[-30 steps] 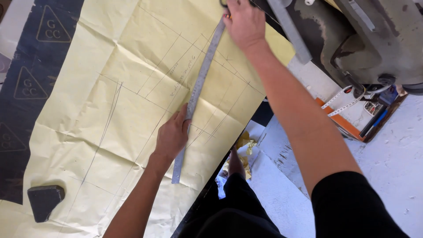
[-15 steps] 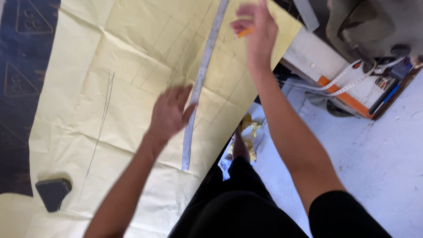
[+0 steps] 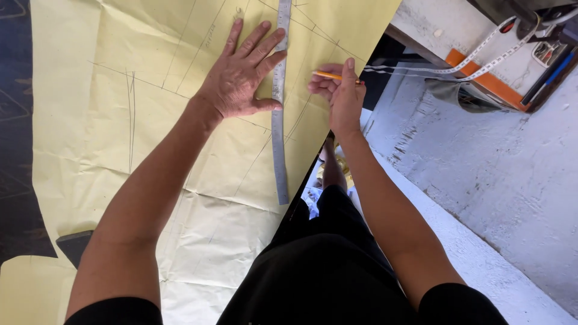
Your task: The person measures and marks lines on a large sheet of yellow paper using a ruler and pencil. They then use scissors to cut along the marked lines, separating a pattern piece from the larger sheet.
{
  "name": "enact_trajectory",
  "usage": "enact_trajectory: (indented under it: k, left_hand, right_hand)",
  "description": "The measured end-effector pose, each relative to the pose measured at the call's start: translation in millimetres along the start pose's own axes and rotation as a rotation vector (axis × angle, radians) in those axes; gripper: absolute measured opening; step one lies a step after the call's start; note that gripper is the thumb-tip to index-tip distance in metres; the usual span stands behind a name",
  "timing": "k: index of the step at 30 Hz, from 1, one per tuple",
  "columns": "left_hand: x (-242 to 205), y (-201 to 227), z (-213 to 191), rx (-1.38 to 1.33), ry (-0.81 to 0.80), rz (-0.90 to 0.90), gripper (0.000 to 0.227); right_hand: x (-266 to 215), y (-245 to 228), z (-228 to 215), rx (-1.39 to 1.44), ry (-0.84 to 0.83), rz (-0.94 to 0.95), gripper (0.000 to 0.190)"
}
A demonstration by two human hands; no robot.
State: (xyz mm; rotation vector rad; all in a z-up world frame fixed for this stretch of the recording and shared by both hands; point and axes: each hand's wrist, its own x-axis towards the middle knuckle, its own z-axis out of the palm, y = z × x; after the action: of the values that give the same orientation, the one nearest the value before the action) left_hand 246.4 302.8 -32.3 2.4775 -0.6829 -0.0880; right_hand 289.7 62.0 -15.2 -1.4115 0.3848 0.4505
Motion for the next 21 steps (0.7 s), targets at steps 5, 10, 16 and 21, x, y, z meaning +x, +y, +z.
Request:
enact_trajectory:
  k: [5, 10, 16, 21]
  left_hand:
    - [-12.2, 8.3, 4.2, 0.054, 0.108, -0.048, 0.085]
    - [-50.7, 11.9, 6.8, 0.028, 0.258, -0.133, 0.070]
    - [-95.4, 60.5, 8.9, 0.141, 0.462, -0.454, 0.066]
    - [-82.7, 132.5, 13.9, 0.036, 0.592, -0.617, 0.037]
  right_hand:
    - [17.9, 20.2, -21.1, -0.041, 0.007, -0.122, 0.042]
    - [31.2, 13.9, -61.2, -0.358, 0.112, -0.276, 0.032]
    - [70.3, 2.0, -225.3, -0.609, 0.652, -0.661, 0.016]
    - [70.2, -64.2, -262.4, -0.857, 0.562, -0.756, 0.016]
